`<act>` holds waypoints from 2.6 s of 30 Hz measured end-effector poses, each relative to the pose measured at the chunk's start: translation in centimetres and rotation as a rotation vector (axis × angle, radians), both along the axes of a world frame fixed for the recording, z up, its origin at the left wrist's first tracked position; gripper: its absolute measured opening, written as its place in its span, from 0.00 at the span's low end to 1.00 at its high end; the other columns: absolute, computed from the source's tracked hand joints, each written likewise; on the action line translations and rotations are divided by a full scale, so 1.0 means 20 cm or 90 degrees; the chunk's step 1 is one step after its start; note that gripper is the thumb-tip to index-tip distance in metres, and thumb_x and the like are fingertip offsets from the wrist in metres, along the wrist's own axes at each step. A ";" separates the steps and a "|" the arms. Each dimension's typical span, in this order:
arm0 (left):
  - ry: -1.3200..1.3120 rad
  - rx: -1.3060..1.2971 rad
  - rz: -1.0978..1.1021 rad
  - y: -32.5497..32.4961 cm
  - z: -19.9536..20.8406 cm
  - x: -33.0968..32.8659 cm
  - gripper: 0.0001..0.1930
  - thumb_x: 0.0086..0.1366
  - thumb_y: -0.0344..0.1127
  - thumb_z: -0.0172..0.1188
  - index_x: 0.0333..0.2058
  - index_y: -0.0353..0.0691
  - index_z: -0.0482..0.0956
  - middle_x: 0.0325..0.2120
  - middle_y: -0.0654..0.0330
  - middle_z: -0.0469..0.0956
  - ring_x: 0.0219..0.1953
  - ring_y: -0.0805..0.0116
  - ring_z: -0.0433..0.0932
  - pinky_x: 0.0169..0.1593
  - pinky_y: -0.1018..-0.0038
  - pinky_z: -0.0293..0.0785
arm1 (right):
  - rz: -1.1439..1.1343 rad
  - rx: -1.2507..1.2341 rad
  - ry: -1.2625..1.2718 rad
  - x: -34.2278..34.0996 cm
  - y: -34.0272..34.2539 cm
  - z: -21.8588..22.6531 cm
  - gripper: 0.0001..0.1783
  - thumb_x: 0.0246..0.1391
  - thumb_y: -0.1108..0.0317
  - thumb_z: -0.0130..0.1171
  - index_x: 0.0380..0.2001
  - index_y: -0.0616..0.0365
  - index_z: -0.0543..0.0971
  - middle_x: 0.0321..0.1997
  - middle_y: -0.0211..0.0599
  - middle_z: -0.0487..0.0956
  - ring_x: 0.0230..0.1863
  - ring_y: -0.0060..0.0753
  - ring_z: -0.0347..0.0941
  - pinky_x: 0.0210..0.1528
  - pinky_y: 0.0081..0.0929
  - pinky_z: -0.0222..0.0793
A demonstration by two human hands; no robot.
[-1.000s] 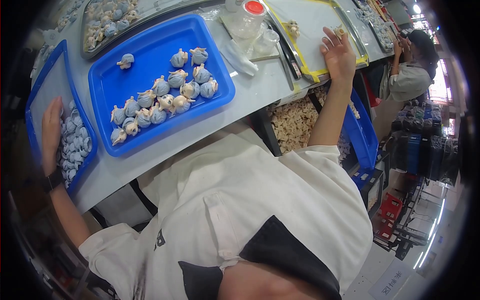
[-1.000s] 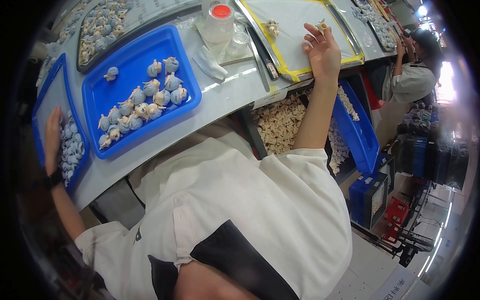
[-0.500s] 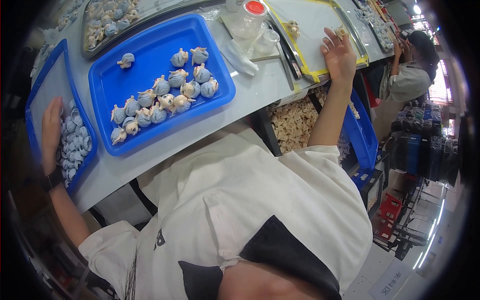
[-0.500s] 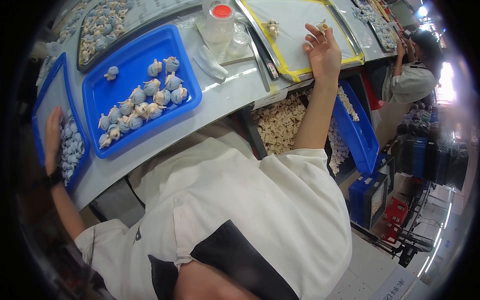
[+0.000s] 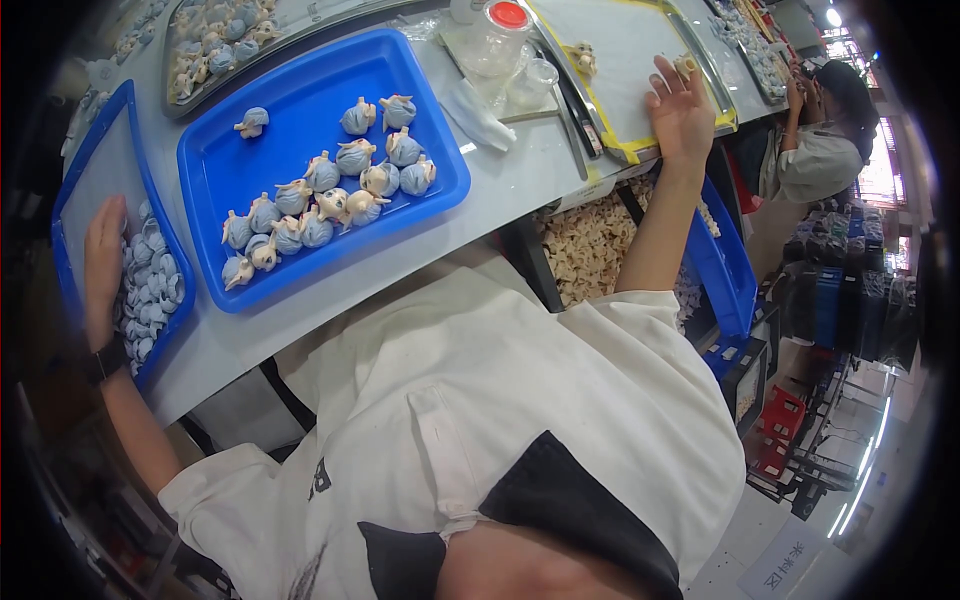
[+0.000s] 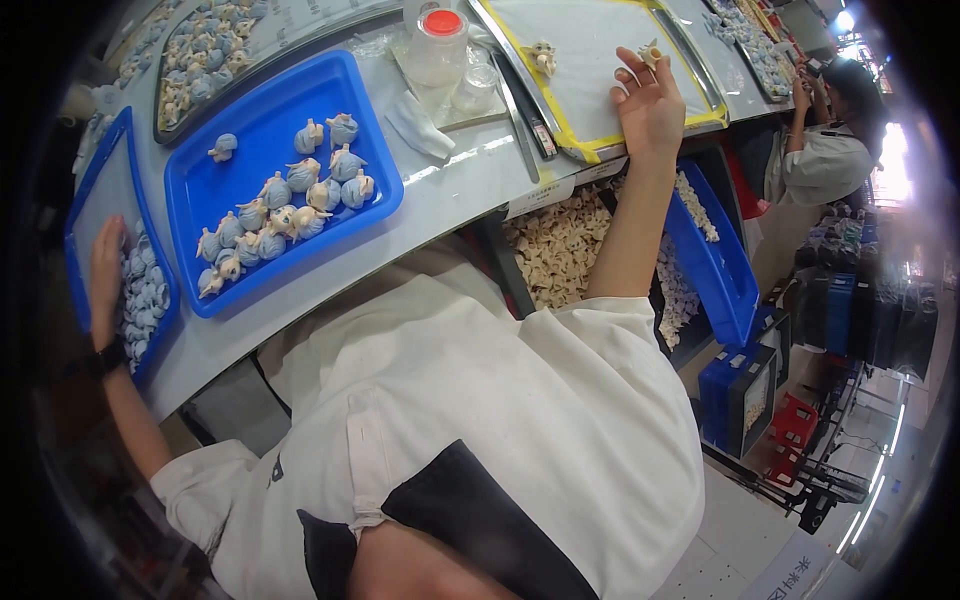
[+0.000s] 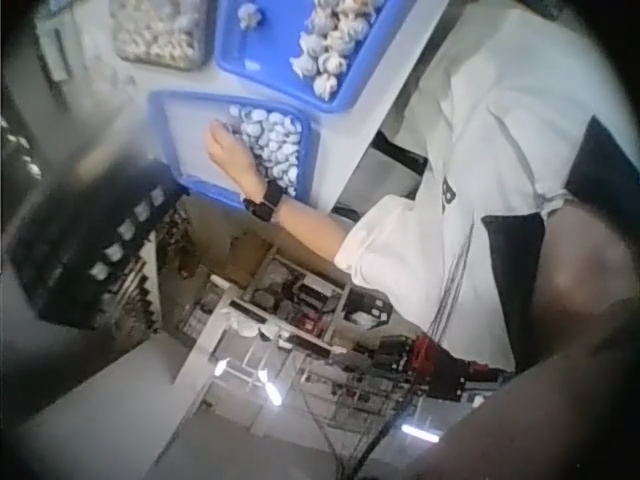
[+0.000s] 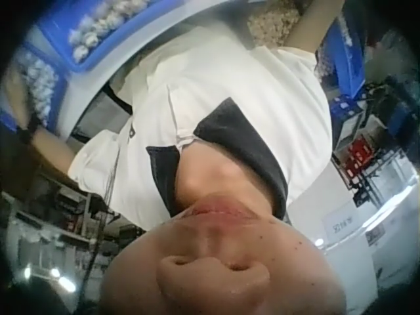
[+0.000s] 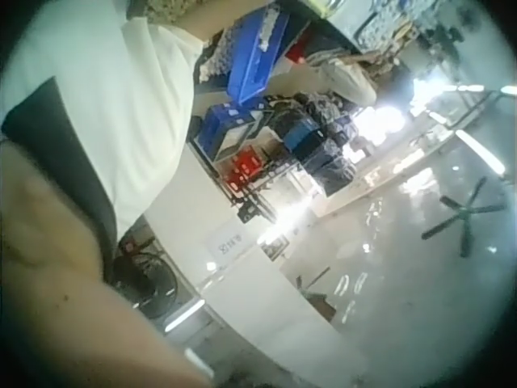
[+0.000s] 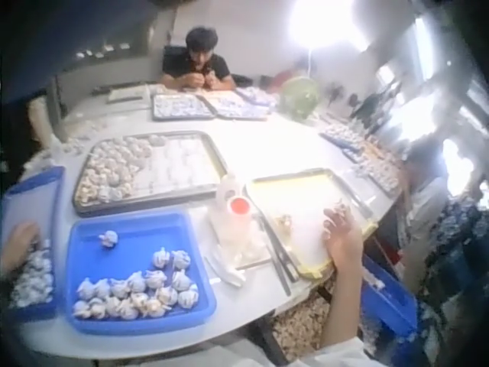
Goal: The person assembles small plastic figurines by hand, securing the assembly parts with glue from a bottle.
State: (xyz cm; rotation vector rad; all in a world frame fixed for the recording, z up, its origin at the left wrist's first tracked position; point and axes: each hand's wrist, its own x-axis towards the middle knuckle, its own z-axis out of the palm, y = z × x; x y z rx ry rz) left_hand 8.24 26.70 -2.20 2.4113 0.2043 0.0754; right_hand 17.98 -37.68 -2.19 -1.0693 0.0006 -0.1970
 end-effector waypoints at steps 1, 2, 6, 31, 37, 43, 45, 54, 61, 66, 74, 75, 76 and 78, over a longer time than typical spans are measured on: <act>0.000 0.000 0.001 0.00 -0.01 0.00 0.17 0.63 0.44 0.43 0.30 0.33 0.69 0.22 0.64 0.66 0.27 0.76 0.63 0.34 0.81 0.59 | -0.001 0.015 -0.002 0.00 -0.01 0.00 0.14 0.59 0.57 0.38 0.36 0.54 0.69 0.40 0.43 0.73 0.32 0.28 0.64 0.31 0.24 0.60; -0.035 0.006 0.014 0.00 -0.03 -0.01 0.17 0.63 0.44 0.43 0.30 0.33 0.69 0.22 0.64 0.66 0.26 0.76 0.63 0.34 0.81 0.59 | 0.000 0.016 -0.002 0.00 -0.02 -0.01 0.14 0.59 0.57 0.38 0.36 0.54 0.69 0.40 0.43 0.73 0.32 0.28 0.64 0.31 0.24 0.60; -0.013 -0.008 0.002 -0.02 0.00 0.00 0.17 0.63 0.44 0.43 0.29 0.34 0.69 0.21 0.65 0.65 0.26 0.76 0.62 0.33 0.81 0.59 | -0.035 0.081 -0.046 -0.01 -0.04 -0.01 0.15 0.59 0.56 0.36 0.36 0.53 0.69 0.40 0.43 0.73 0.34 0.31 0.66 0.33 0.24 0.61; -0.057 0.135 -0.050 -0.17 0.08 -0.11 0.11 0.62 0.37 0.48 0.28 0.34 0.68 0.21 0.66 0.65 0.27 0.79 0.61 0.33 0.83 0.59 | -0.134 -0.818 -0.057 -0.30 0.14 0.03 0.15 0.58 0.62 0.41 0.37 0.65 0.61 0.38 0.47 0.76 0.43 0.33 0.71 0.44 0.21 0.63; -0.109 0.196 -0.077 -0.20 0.11 -0.11 0.09 0.59 0.35 0.52 0.29 0.34 0.69 0.20 0.64 0.67 0.25 0.78 0.63 0.30 0.82 0.60 | -0.267 -0.426 -0.207 -0.32 0.15 0.14 0.12 0.57 0.63 0.45 0.37 0.61 0.61 0.36 0.46 0.76 0.37 0.29 0.72 0.41 0.20 0.63; -0.079 0.222 -0.046 -0.22 0.14 -0.09 0.09 0.58 0.36 0.53 0.29 0.35 0.71 0.16 0.65 0.66 0.21 0.78 0.63 0.26 0.82 0.59 | 0.262 0.178 -0.280 -0.40 0.15 0.25 0.17 0.56 0.63 0.42 0.46 0.59 0.64 0.44 0.40 0.68 0.40 0.31 0.63 0.43 0.30 0.61; -0.116 0.238 -0.058 -0.24 0.15 -0.09 0.09 0.58 0.36 0.53 0.29 0.35 0.71 0.15 0.65 0.66 0.21 0.78 0.63 0.26 0.82 0.59 | 0.248 0.170 -0.253 -0.41 0.20 0.24 0.17 0.56 0.63 0.42 0.46 0.59 0.64 0.44 0.41 0.68 0.39 0.31 0.64 0.42 0.30 0.61; -0.081 0.159 -0.054 -0.15 0.10 -0.11 0.10 0.60 0.37 0.51 0.30 0.34 0.70 0.21 0.64 0.67 0.26 0.78 0.63 0.32 0.82 0.60 | 0.248 0.123 -0.201 -0.40 0.31 0.20 0.19 0.57 0.55 0.42 0.45 0.57 0.66 0.27 0.32 0.70 0.30 0.26 0.62 0.35 0.23 0.58; -0.225 0.119 0.021 -0.18 0.12 -0.09 0.12 0.61 0.39 0.50 0.34 0.34 0.71 0.28 0.60 0.73 0.32 0.74 0.69 0.38 0.81 0.63 | 0.292 0.224 -0.171 -0.39 0.35 0.19 0.21 0.54 0.46 0.44 0.33 0.55 0.69 0.20 0.26 0.61 0.24 0.23 0.53 0.29 0.20 0.52; -0.177 0.120 0.035 -0.18 0.17 -0.13 0.12 0.61 0.39 0.49 0.34 0.34 0.70 0.27 0.58 0.74 0.31 0.74 0.71 0.35 0.81 0.64 | 0.311 0.200 -0.117 -0.36 0.39 0.17 0.20 0.55 0.48 0.44 0.32 0.56 0.68 0.25 0.28 0.63 0.27 0.24 0.54 0.30 0.20 0.52; -0.218 0.033 0.076 -0.16 0.13 -0.10 0.12 0.62 0.40 0.49 0.33 0.35 0.69 0.20 0.65 0.72 0.20 0.82 0.64 0.24 0.84 0.59 | 0.287 0.192 -0.080 -0.37 0.43 0.18 0.18 0.55 0.50 0.45 0.30 0.55 0.66 0.25 0.28 0.62 0.27 0.24 0.54 0.30 0.20 0.52; -0.212 -0.002 0.073 -0.13 0.13 -0.10 0.12 0.62 0.40 0.49 0.33 0.35 0.70 0.19 0.65 0.71 0.20 0.83 0.64 0.24 0.84 0.59 | 0.289 0.196 -0.082 -0.37 0.44 0.17 0.17 0.55 0.50 0.45 0.30 0.54 0.66 0.24 0.27 0.62 0.27 0.23 0.54 0.30 0.20 0.52; -0.207 -0.038 0.067 -0.11 0.13 -0.10 0.12 0.62 0.40 0.49 0.33 0.35 0.70 0.19 0.66 0.71 0.21 0.84 0.63 0.24 0.85 0.59 | 0.294 0.198 -0.082 -0.37 0.44 0.17 0.17 0.55 0.50 0.45 0.30 0.54 0.66 0.24 0.27 0.62 0.27 0.23 0.54 0.30 0.20 0.52; -0.230 -0.025 0.094 -0.09 0.13 -0.09 0.12 0.61 0.40 0.49 0.32 0.35 0.70 0.19 0.64 0.71 0.21 0.80 0.65 0.25 0.82 0.61 | 0.293 0.185 -0.086 -0.37 0.44 0.17 0.17 0.55 0.50 0.45 0.30 0.54 0.66 0.24 0.27 0.62 0.26 0.22 0.53 0.29 0.19 0.52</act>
